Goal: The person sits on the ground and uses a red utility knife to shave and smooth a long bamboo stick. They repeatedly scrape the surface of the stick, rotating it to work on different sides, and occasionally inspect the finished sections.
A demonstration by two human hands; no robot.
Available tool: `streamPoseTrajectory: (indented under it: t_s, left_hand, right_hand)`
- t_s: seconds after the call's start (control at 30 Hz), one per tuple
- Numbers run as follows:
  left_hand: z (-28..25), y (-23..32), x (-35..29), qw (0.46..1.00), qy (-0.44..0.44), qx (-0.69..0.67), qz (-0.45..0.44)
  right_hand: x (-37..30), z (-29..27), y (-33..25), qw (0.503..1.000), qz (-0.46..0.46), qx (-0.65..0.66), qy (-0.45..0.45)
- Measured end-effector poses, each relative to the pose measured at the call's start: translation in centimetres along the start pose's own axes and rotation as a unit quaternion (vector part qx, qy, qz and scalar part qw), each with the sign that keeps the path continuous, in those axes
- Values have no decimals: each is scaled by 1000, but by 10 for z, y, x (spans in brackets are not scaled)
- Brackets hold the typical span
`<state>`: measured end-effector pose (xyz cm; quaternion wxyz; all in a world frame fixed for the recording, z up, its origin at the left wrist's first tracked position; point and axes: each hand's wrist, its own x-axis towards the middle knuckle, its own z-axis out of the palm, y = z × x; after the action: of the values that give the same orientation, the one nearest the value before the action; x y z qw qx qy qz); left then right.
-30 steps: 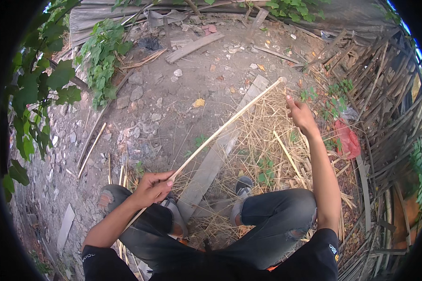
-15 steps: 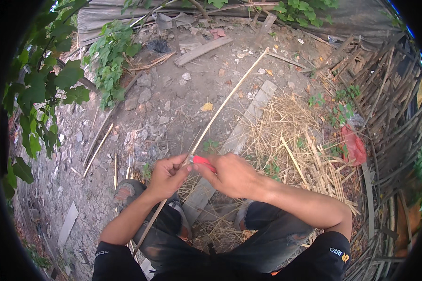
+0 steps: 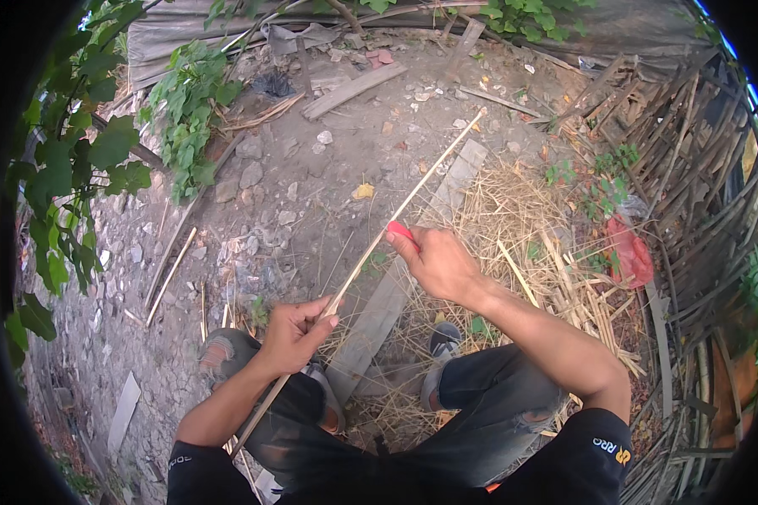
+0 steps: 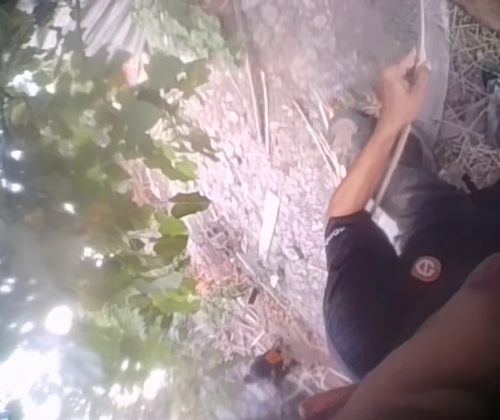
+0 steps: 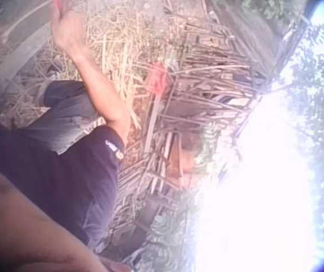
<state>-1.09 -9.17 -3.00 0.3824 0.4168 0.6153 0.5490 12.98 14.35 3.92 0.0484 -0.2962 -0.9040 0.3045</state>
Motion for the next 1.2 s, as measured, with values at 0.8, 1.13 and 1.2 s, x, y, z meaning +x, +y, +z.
streamPoseTrajectory:
  t_s: [0.8,1.13,1.2]
  left_hand:
    - [-47,-14,-56,987,-131,-63,-64]
    - [-31,-3,-23,973,-125,-169,-100]
    - [-27,-3,-21,974,-135,-153,-98]
  right_hand:
    - [-18,-202,336,846,252,-152,445]
    - [-17,-115,80,947,-29,-152,280]
    - [-9,-127,69,946,-28,-160,280]
